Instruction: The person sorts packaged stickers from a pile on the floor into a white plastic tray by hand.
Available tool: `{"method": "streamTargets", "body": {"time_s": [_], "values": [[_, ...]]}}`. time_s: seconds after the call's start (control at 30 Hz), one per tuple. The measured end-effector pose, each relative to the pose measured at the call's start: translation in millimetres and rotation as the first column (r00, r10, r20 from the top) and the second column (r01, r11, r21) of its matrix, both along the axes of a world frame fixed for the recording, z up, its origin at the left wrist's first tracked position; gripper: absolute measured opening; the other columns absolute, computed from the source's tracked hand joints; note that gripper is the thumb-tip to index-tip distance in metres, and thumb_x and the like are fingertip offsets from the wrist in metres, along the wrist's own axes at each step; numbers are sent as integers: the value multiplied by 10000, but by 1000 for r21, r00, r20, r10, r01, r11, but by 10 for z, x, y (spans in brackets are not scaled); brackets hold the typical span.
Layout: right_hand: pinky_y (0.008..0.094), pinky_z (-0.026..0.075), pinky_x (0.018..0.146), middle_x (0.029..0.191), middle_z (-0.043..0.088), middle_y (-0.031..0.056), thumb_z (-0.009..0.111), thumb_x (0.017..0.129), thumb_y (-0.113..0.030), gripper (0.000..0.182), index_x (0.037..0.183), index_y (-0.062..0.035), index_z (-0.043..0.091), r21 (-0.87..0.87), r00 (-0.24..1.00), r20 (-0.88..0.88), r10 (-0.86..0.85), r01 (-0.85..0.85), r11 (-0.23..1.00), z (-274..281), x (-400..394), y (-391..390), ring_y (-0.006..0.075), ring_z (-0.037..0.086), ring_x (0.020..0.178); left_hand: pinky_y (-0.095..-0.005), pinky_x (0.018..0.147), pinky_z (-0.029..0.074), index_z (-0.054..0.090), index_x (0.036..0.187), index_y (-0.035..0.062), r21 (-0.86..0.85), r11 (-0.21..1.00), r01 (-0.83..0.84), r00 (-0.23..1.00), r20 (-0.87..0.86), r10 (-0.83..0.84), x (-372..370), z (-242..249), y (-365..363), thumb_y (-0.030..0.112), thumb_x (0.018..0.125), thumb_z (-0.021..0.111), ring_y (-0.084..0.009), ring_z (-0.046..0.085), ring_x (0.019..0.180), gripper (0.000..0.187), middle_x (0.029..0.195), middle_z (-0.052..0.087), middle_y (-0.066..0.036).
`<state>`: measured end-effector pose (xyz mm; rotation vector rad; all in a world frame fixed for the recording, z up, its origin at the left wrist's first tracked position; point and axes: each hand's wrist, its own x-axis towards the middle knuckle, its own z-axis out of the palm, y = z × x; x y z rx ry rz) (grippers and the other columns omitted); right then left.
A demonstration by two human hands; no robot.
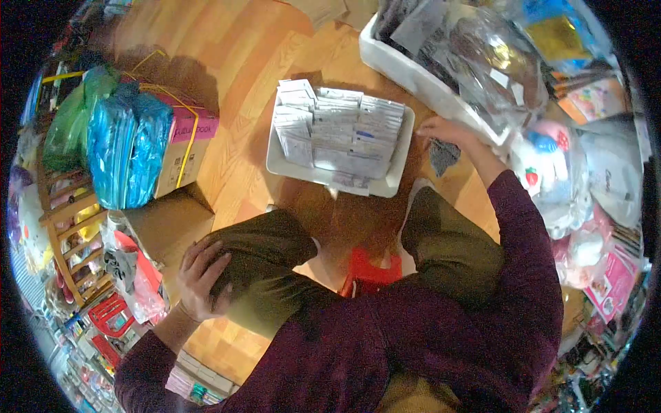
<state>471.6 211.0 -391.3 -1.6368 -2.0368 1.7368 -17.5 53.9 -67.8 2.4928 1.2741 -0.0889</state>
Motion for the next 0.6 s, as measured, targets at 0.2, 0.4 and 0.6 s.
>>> {"method": "streamTargets", "body": {"time_s": [0.2, 0.4, 0.6], "values": [[248, 426, 560, 730, 596, 67, 566, 796, -310, 325, 888, 1, 557, 57, 962, -183, -202, 215, 975, 127, 156, -335, 128, 574, 597, -465, 834, 387, 560, 942, -14, 40, 997, -61, 997, 47, 60, 127, 131, -259, 235, 661, 518, -393, 491, 971, 377, 1008, 532, -199], [271, 421, 535, 680, 586, 52, 574, 775, -341, 324, 811, -20, 598, -316, 568, -240, -787, 721, 616, -71, 123, -1452, 139, 541, 576, -403, 864, 376, 514, 1019, -36, -36, 911, -410, 849, 350, 396, -7, -41, -569, 293, 784, 463, -315, 496, 979, 408, 1048, 517, -179], [261, 431, 543, 683, 589, 65, 554, 798, -306, 311, 845, 1, 576, -329, 556, -163, -815, 748, 576, -451, 256, -1715, 133, 547, 574, -374, 874, 371, 493, 1054, -43, -299, 729, -616, 478, 594, 647, -229, -629, -546, 306, 829, 429, -281, 492, 993, 420, 1078, 509, -171]]}}
